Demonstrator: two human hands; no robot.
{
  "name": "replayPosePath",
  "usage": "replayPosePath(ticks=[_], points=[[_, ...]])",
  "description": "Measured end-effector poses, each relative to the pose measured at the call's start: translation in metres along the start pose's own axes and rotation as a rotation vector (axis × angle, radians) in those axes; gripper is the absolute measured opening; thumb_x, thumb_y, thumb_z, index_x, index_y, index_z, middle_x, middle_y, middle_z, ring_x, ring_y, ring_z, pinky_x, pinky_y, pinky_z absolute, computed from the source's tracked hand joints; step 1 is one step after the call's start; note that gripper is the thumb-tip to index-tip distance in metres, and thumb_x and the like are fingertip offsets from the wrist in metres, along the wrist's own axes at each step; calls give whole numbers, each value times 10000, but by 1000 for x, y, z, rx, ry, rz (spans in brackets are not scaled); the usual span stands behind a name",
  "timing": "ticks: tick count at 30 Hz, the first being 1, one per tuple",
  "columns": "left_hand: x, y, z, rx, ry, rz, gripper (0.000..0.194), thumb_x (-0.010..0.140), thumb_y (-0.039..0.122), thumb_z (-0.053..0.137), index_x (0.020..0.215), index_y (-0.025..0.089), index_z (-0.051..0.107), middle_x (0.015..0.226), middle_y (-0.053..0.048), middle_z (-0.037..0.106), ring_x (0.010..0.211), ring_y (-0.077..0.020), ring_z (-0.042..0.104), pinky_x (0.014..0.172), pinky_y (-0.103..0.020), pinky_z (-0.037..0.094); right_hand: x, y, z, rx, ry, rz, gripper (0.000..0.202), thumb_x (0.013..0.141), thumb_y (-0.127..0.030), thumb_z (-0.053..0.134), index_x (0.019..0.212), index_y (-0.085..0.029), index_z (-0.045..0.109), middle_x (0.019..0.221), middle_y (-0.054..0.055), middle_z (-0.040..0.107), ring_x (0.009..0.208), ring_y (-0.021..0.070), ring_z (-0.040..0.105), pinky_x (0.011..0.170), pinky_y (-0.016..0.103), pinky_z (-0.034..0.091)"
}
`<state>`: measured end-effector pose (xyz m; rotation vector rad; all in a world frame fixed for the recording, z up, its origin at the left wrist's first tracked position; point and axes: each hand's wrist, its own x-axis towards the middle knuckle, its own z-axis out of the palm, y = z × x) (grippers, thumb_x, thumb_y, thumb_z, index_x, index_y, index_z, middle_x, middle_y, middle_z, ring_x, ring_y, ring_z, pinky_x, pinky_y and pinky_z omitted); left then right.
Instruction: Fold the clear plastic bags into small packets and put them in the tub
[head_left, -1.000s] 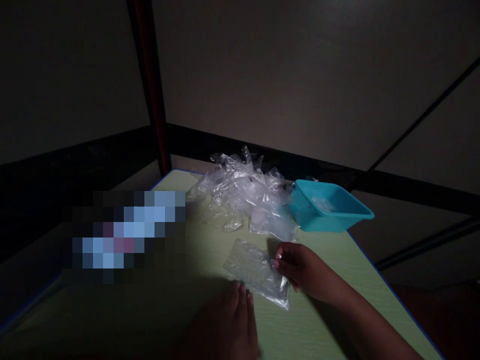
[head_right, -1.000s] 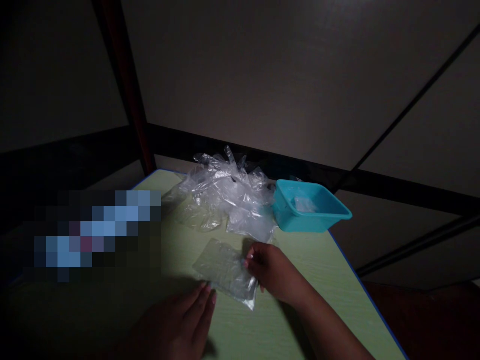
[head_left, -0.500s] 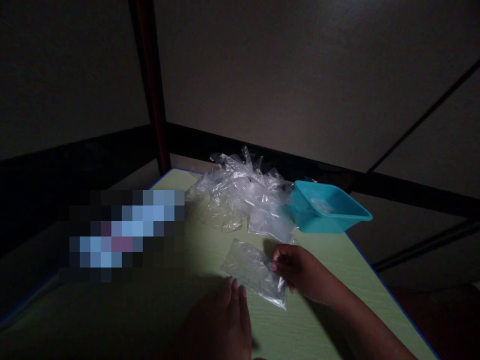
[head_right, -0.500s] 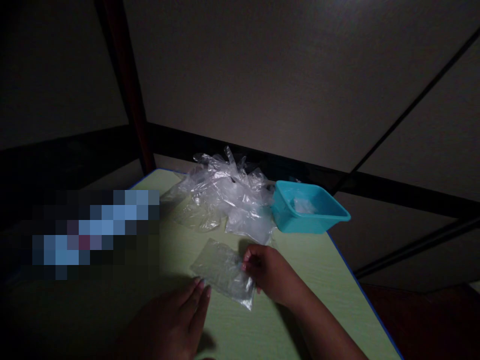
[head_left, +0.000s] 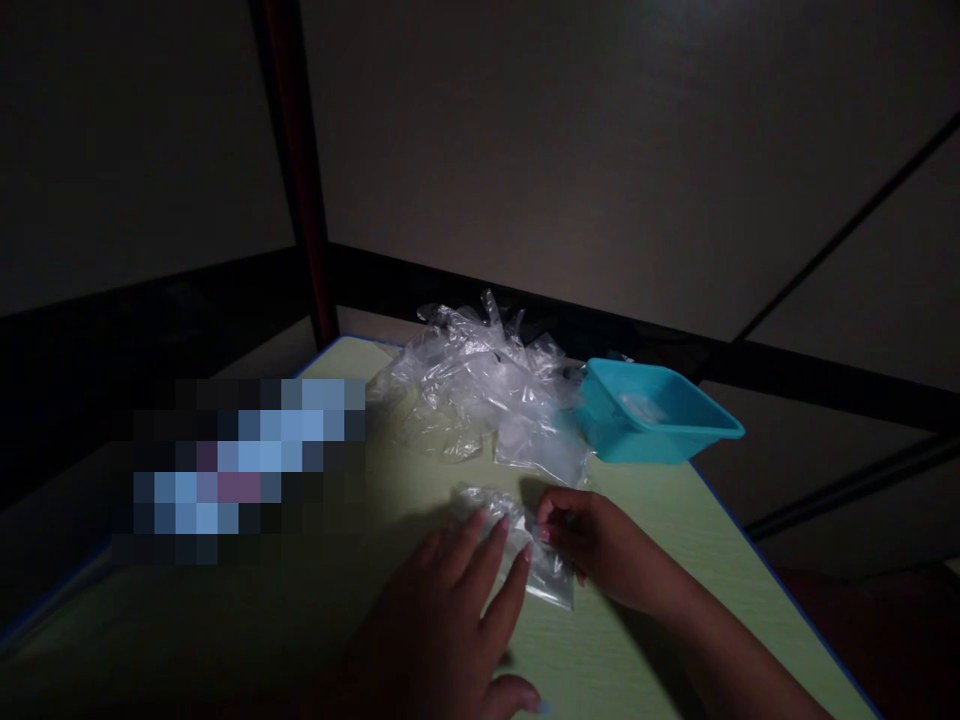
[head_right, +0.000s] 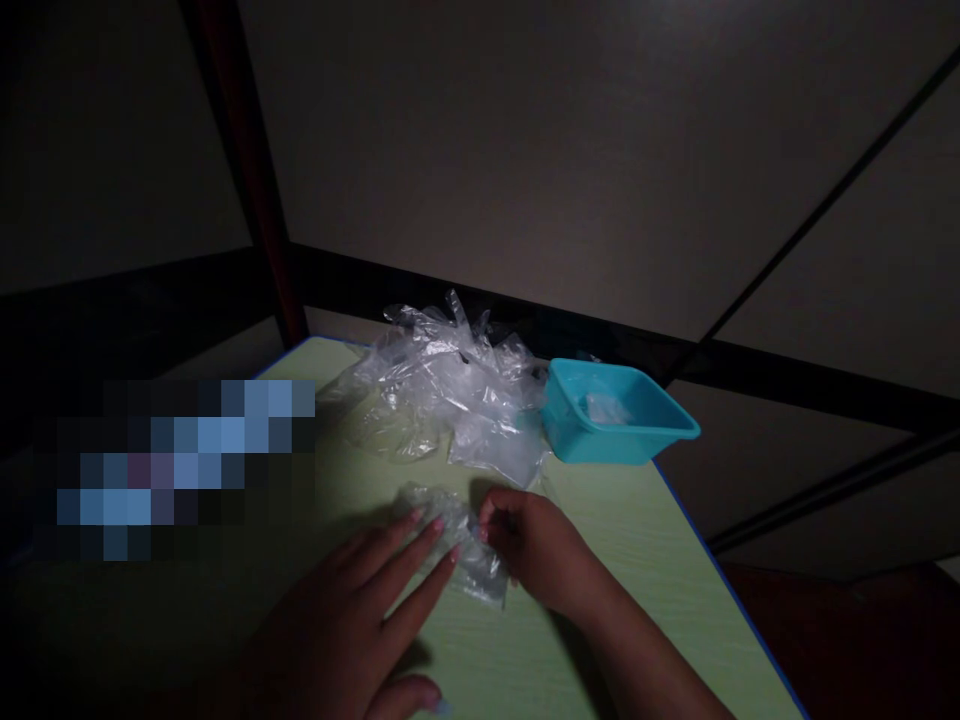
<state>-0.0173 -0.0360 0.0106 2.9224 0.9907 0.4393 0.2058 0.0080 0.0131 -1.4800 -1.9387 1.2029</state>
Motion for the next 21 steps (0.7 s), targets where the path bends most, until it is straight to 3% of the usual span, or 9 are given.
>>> replayPosePath(ticks=[3,5,10,13,17,21], points=[[-1,-5,3,10,105,63,752,842,624,554,1414,166,388,1469,-216,334,1330,-422,324,978,-629,357,1,1,0,-35,20,17,70,823,-204,529,758,-178,533,625,-28,532,492,88,453,432,178,326],[-2,-7,8,5,106,95,759,855,622,535,1430,160,356,1476,-210,329,1351,-391,299,1026,-609,304,1,1,0,-74,41,41,61,819,-196,527,761,-178,537,613,-29,542,481,89,460,432,181,319],[-1,-10,18,-90,-41,8,759,848,660,504,1382,124,440,1435,-194,408,1326,-350,368,1064,-577,284,1,-1,0,-146,68,71,100,815,-197,535,718,-175,524,568,-34,528,447,84,447,420,187,301],[2,-10,15,-133,-144,-66,769,834,679,501,1330,91,510,1407,-214,433,1316,-365,378,1068,-577,285,1,-2,0,-146,68,73,91,816,-194,533,729,-177,512,584,-36,527,450,82,447,416,186,301],[6,-6,4,-138,-295,-143,832,783,619,620,1356,34,471,1433,-245,344,1339,-385,320,1084,-554,279,0,-2,0,-127,82,66,53,829,-182,508,782,-187,484,622,-42,524,455,83,460,427,188,323],[9,-7,-1,-152,-303,-158,901,748,538,698,1445,97,334,1490,-200,184,1379,-363,215,1094,-559,239,-2,-3,-1,-145,116,20,85,829,-134,487,854,-205,448,644,-55,512,483,90,473,443,191,314]])
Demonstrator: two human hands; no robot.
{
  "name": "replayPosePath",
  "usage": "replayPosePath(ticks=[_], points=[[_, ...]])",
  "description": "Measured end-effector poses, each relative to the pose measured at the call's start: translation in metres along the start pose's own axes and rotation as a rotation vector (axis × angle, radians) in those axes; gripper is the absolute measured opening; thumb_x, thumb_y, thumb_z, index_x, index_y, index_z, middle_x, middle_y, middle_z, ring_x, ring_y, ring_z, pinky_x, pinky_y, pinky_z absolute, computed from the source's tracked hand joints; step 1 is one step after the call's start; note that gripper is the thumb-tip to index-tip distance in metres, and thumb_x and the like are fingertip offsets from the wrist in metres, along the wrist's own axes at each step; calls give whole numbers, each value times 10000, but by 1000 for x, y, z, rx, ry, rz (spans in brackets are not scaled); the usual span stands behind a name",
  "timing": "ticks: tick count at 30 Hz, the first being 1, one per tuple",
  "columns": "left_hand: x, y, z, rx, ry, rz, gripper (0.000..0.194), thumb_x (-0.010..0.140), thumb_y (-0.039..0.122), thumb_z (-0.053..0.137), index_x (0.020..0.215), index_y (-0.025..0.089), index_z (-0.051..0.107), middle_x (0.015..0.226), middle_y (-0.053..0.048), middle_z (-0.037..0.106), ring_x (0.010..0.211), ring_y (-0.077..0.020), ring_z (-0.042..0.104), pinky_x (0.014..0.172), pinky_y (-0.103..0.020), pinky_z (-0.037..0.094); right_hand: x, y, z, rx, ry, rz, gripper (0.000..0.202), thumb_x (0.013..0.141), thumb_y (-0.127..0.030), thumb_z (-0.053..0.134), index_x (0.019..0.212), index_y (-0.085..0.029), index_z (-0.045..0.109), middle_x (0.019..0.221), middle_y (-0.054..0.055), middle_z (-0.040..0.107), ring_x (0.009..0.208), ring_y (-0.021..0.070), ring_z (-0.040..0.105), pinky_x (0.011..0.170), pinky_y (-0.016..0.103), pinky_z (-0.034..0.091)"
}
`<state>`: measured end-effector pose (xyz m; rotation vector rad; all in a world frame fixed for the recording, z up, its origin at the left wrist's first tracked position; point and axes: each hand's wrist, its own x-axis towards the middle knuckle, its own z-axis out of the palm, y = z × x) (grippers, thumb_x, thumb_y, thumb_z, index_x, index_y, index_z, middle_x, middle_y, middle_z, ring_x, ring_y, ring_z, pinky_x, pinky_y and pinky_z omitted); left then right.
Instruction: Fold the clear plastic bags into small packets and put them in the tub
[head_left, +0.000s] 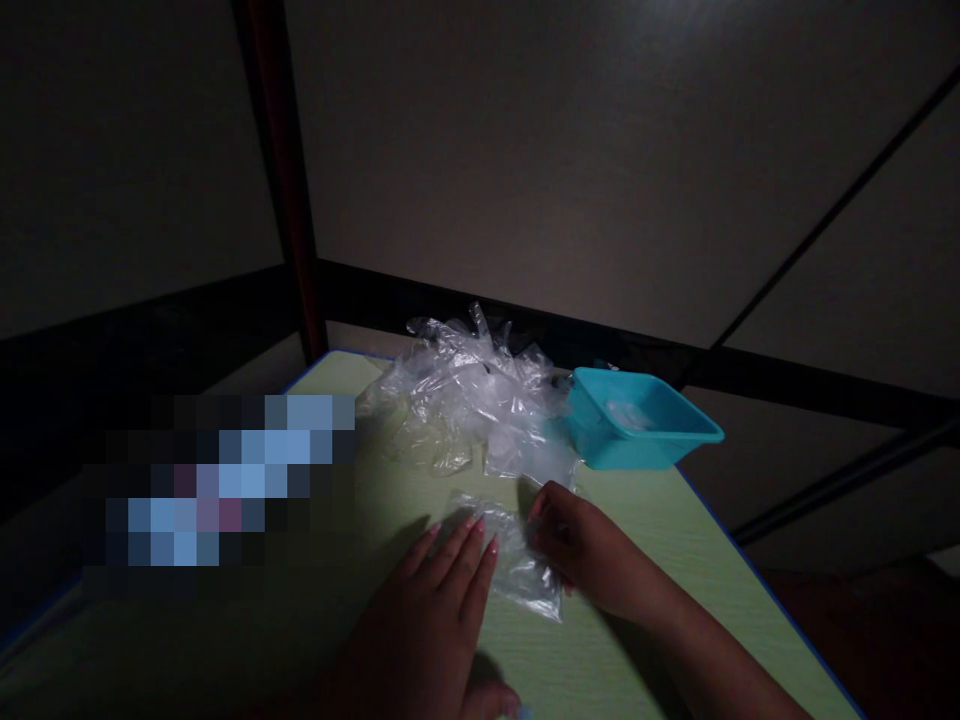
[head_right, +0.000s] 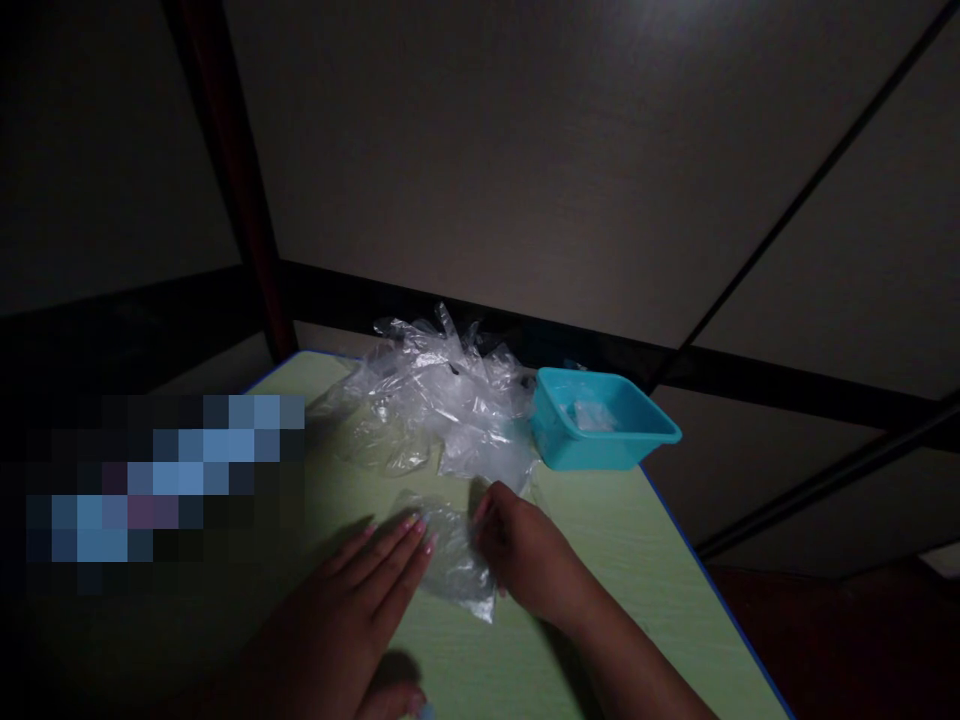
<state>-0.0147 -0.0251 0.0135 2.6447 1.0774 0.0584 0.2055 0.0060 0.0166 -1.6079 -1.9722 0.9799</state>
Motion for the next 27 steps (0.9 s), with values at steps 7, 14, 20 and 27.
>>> replayPosePath(ticks=[7,14,20,27], points=[[9,-15,-1,-46,-11,129,768,755,434,741,1420,359,364,1504,-141,222,1368,-388,224,1022,-676,211,-5,-6,2,-111,48,-77,175,826,-93,470,960,-205,457,703,-30,545,630,135,519,546,219,364],[6,-20,4,-28,39,146,732,806,432,696,1429,408,312,1517,-127,197,1382,-356,208,1022,-658,237,-20,-28,-9,-307,195,-65,378,778,-147,561,1148,-194,502,1163,92,585,948,210,614,821,316,467],[14,-34,29,48,154,230,607,856,418,637,1402,422,372,1519,-85,257,1346,-378,317,996,-636,328,-28,-28,3,-743,108,-229,546,793,-151,523,1337,-163,487,1346,149,538,1188,302,537,964,435,443],[23,-50,65,270,377,259,621,882,311,591,1426,430,318,1508,-73,306,1309,-355,400,981,-580,384,-31,10,29,-991,33,-546,466,944,-204,379,1390,-80,430,1382,165,461,1265,323,470,986,465,438]])
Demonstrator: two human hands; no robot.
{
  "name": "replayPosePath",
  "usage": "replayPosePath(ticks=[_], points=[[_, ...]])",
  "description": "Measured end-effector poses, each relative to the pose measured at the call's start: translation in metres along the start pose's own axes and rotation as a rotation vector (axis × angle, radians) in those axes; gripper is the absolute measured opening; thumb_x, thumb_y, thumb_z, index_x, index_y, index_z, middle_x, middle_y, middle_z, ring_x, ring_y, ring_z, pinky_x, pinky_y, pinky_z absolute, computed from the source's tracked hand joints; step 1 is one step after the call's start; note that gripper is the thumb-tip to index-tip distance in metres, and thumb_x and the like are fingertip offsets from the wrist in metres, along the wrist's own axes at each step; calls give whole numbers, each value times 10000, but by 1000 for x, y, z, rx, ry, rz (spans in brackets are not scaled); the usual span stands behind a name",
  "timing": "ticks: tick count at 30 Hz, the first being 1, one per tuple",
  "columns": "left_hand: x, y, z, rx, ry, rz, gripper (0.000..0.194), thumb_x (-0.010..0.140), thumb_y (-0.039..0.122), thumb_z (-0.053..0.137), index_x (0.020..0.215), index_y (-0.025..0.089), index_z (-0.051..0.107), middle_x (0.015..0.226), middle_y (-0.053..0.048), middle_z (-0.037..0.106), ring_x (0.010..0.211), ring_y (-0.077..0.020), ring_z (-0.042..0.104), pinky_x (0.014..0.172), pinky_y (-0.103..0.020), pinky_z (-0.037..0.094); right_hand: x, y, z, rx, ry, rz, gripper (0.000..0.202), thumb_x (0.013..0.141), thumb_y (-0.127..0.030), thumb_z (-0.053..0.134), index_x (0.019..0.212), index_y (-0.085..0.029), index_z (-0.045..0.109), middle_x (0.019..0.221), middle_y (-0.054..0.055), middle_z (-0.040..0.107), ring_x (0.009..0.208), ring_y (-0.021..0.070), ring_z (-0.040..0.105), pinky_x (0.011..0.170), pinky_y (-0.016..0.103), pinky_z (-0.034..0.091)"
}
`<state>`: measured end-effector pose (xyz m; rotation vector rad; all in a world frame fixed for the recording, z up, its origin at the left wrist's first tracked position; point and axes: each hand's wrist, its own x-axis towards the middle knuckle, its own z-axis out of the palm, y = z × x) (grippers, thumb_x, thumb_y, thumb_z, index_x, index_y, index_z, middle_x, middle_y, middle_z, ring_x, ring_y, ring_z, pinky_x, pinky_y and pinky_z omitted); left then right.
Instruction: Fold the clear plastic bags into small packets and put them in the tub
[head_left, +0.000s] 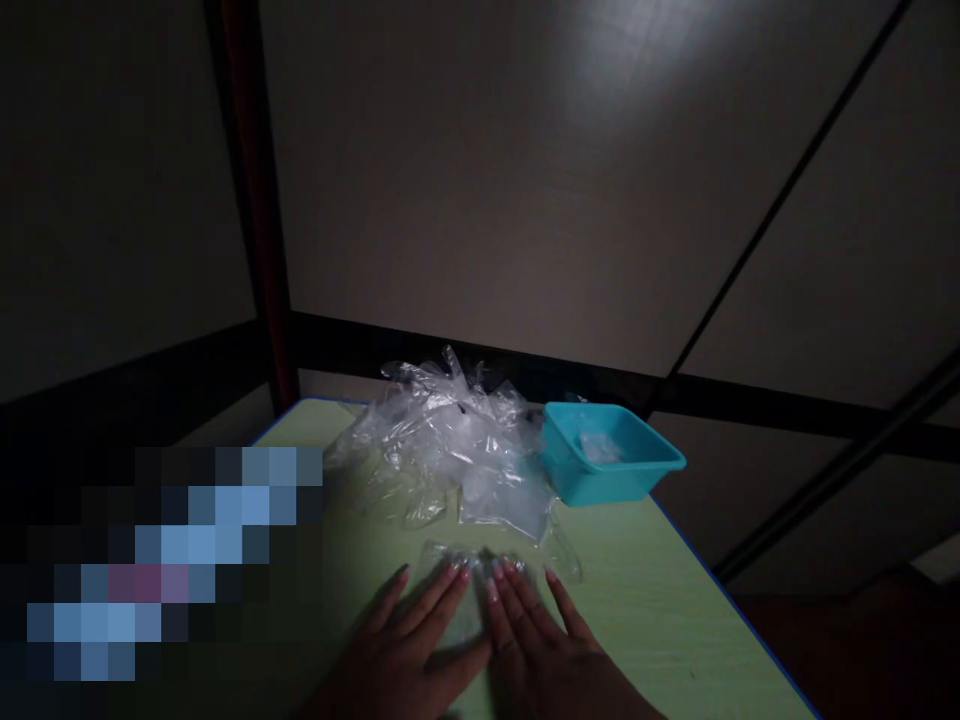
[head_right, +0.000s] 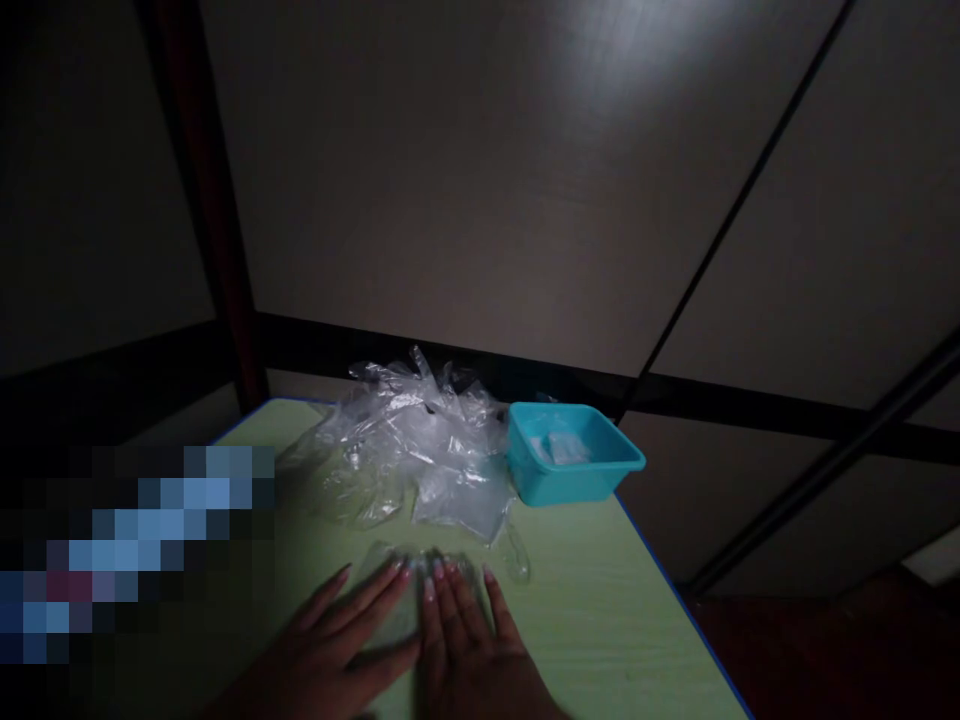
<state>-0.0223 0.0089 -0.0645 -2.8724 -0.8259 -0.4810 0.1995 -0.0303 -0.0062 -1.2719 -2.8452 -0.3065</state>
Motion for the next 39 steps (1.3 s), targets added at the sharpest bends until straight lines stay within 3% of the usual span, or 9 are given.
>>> replayPosePath(ticks=[3,7,15,20,23,26,30,34,39], points=[[-3,-2,2,53,22,24,704,899,319,581,1465,434,178,1499,-101,312,1315,-343,396,962,-568,402,2,-4,-7,77,-160,152,490,965,-283,331,1356,-16,459,1376,228,418,1273,385,431,973,577,421],[-3,-5,-5,16,1,78,734,889,494,567,1480,386,144,1504,-129,272,1315,-362,387,968,-572,390,4,-10,-10,163,-289,337,535,976,-325,270,1400,-18,380,1431,245,295,1335,406,301,1000,692,297],[3,-5,-20,-65,-169,32,794,823,571,623,1465,418,182,1502,-155,264,1339,-381,330,990,-639,317,-5,-13,16,198,-175,417,517,948,-360,383,1433,-180,371,1440,236,314,1312,475,283,912,803,237],[9,-1,-38,-179,-271,-54,843,787,510,702,1458,427,200,1524,-129,200,1364,-388,267,1024,-661,232,-7,-18,17,181,-149,436,527,886,-236,487,1409,-247,428,1434,221,335,1293,520,248,877,847,172],[11,-1,-45,-237,-315,-26,845,810,521,672,1470,414,155,1535,-137,126,1375,-401,212,1014,-676,226,-8,-22,19,130,-102,468,530,872,-180,476,1397,-250,450,1423,220,357,1292,511,268,892,843,148],[11,-2,-45,-216,-292,-18,677,901,570,511,1469,403,184,1514,-165,186,1366,-399,237,985,-694,255,-7,-20,14,103,-122,484,520,868,-184,475,1384,-248,469,1409,228,372,1278,494,331,885,831,195],[10,-2,-41,-149,-242,-22,533,960,545,402,1453,413,247,1486,-167,273,1345,-377,308,974,-678,300,5,-5,-13,218,-288,446,688,800,-376,593,1414,-124,412,1393,279,364,1274,500,348,902,794,263],[11,-2,-47,-174,-286,-10,627,919,548,499,1459,416,209,1508,-162,221,1364,-377,258,981,-677,286,20,7,-44,186,-369,567,625,828,-244,505,1415,-68,383,1440,213,330,1351,392,287,1036,676,241],[14,3,-57,-207,-346,-74,797,787,493,703,1446,403,263,1512,-168,204,1380,-367,214,1005,-672,239,21,8,-50,207,-391,519,633,804,-161,452,1426,-83,366,1480,152,278,1380,331,256,1060,611,270]])
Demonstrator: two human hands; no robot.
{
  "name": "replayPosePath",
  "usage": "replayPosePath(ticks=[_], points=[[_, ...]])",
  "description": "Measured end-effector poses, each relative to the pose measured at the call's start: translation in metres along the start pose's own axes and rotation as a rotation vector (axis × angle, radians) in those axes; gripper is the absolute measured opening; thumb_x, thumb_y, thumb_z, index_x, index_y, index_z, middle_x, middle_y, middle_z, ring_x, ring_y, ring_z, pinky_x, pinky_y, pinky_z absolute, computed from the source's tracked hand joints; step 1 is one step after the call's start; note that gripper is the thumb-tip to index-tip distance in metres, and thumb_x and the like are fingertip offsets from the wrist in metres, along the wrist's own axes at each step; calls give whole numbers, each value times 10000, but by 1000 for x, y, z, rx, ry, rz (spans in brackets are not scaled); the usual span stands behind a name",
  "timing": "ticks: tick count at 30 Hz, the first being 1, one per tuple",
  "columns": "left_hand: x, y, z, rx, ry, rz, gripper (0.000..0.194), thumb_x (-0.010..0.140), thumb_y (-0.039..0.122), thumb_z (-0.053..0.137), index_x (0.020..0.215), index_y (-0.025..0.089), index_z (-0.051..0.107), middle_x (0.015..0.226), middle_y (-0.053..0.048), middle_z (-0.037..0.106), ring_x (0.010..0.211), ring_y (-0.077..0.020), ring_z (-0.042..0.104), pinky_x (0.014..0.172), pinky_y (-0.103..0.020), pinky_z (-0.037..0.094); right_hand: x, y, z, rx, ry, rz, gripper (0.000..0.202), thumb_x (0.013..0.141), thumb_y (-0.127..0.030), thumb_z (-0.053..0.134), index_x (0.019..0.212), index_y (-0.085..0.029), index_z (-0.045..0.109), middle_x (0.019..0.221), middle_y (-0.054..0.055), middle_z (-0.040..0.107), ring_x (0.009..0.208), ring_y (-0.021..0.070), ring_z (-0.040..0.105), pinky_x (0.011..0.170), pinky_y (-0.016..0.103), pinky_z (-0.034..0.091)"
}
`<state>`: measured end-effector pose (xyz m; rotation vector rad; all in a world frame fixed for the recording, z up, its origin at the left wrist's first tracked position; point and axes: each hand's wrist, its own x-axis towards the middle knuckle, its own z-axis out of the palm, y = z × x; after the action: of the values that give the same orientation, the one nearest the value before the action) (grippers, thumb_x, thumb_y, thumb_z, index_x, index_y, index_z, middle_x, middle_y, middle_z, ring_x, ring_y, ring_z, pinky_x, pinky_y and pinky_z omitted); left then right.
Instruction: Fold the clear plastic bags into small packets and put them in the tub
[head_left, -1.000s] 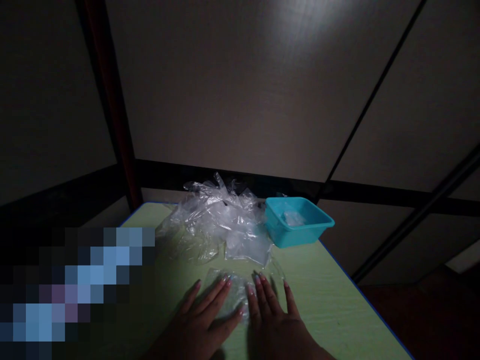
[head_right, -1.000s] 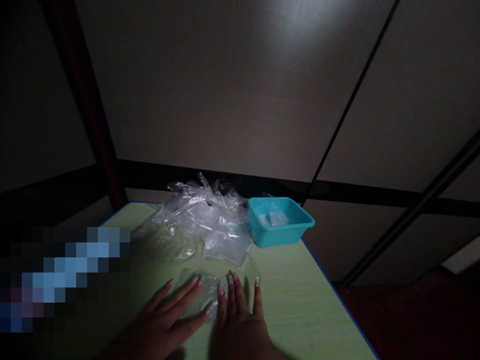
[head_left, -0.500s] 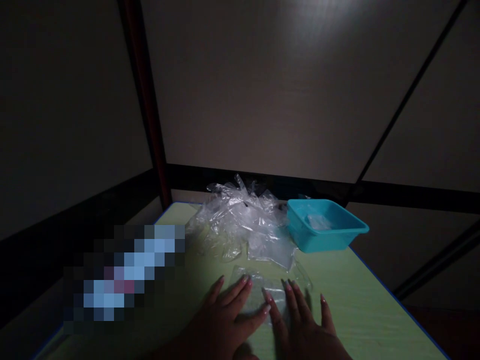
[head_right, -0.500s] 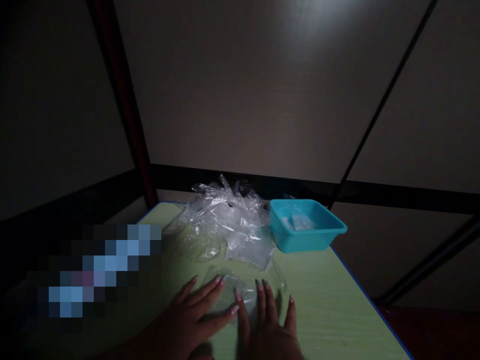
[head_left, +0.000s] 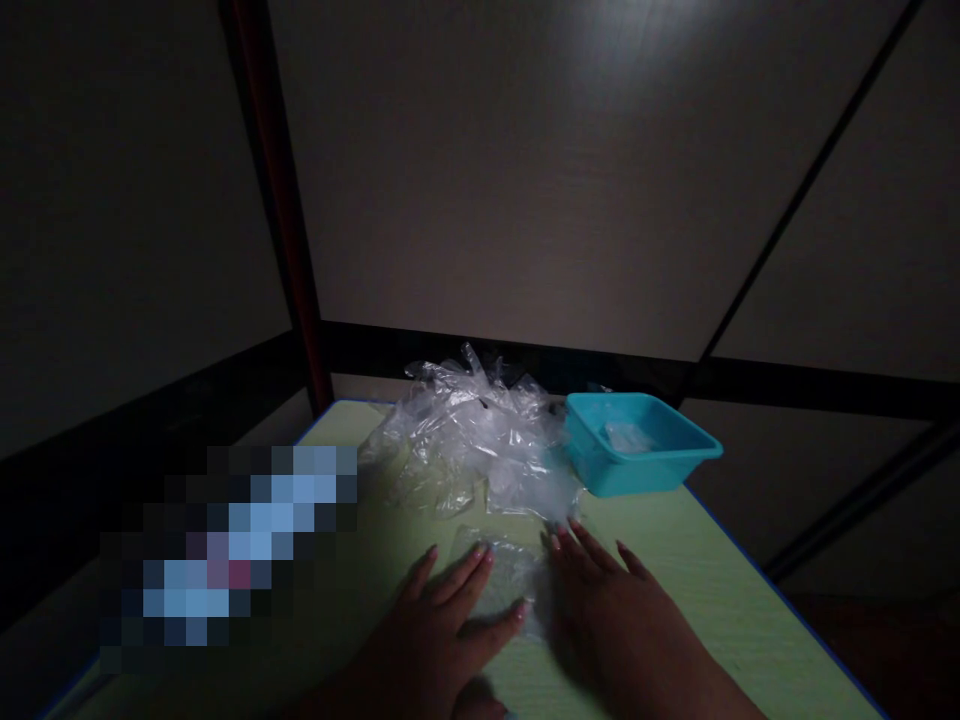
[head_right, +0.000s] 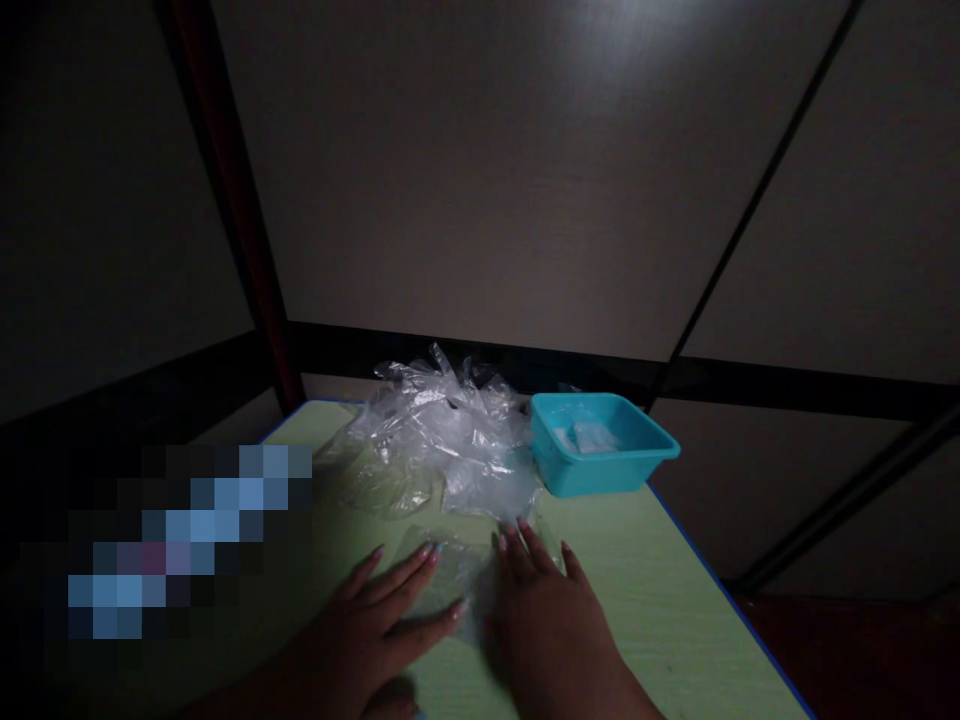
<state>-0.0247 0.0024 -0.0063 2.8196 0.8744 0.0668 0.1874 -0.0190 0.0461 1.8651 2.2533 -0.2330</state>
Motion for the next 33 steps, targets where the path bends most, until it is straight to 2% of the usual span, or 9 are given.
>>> replayPosePath(ticks=[4,8,14,17,22,27,29,33], points=[[0,3,3,30,58,-22,728,819,463,680,1434,406,296,1511,-141,227,1373,-358,245,1020,-652,235,-4,-3,3,4,-25,10,727,761,-237,545,1433,-52,339,1494,173,223,1387,339,236,1066,585,278],[0,2,6,46,62,-24,775,774,457,727,1425,420,309,1510,-125,243,1366,-364,266,1021,-644,248,-7,-5,-1,7,-85,46,821,755,-347,604,1445,-31,290,1500,176,153,1402,342,185,1081,586,242],[-2,5,0,43,64,-33,773,781,484,700,1437,395,301,1515,-118,248,1383,-349,236,1039,-636,231,-7,-1,13,4,-37,21,900,815,-595,522,1454,-32,234,1505,170,98,1420,320,116,1093,596,188],[-3,9,0,46,89,-50,750,780,449,708,1426,394,330,1518,-123,231,1383,-351,234,1043,-637,215,-9,-1,16,8,-50,-4,941,812,-659,491,1462,-42,202,1509,169,69,1422,328,87,1089,616,169],[-2,9,5,55,130,-48,718,776,444,716,1404,407,371,1517,-110,243,1369,-367,264,1044,-638,206,-12,-4,9,42,-72,-16,951,809,-640,511,1464,-31,187,1514,190,64,1417,350,51,1079,648,143],[-3,8,5,59,133,-35,724,755,438,739,1389,422,390,1504,-101,283,1366,-361,282,1038,-644,216,-10,-2,10,72,-67,-11,948,795,-622,545,1467,-44,209,1509,203,84,1410,377,84,1065,667,148],[-3,10,3,61,138,-48,712,761,419,736,1384,429,392,1506,-95,280,1372,-346,276,1041,-633,228,-8,-2,10,63,-36,1,884,827,-550,540,1466,-37,208,1508,199,90,1411,370,101,1074,645,168],[-4,12,0,44,134,-81,742,757,406,730,1401,429,362,1521,-86,244,1388,-339,237,1048,-619,234,-5,-1,-1,38,-8,45,740,859,-303,532,1467,-39,202,1513,190,112,1410,345,142,1078,588,244]])
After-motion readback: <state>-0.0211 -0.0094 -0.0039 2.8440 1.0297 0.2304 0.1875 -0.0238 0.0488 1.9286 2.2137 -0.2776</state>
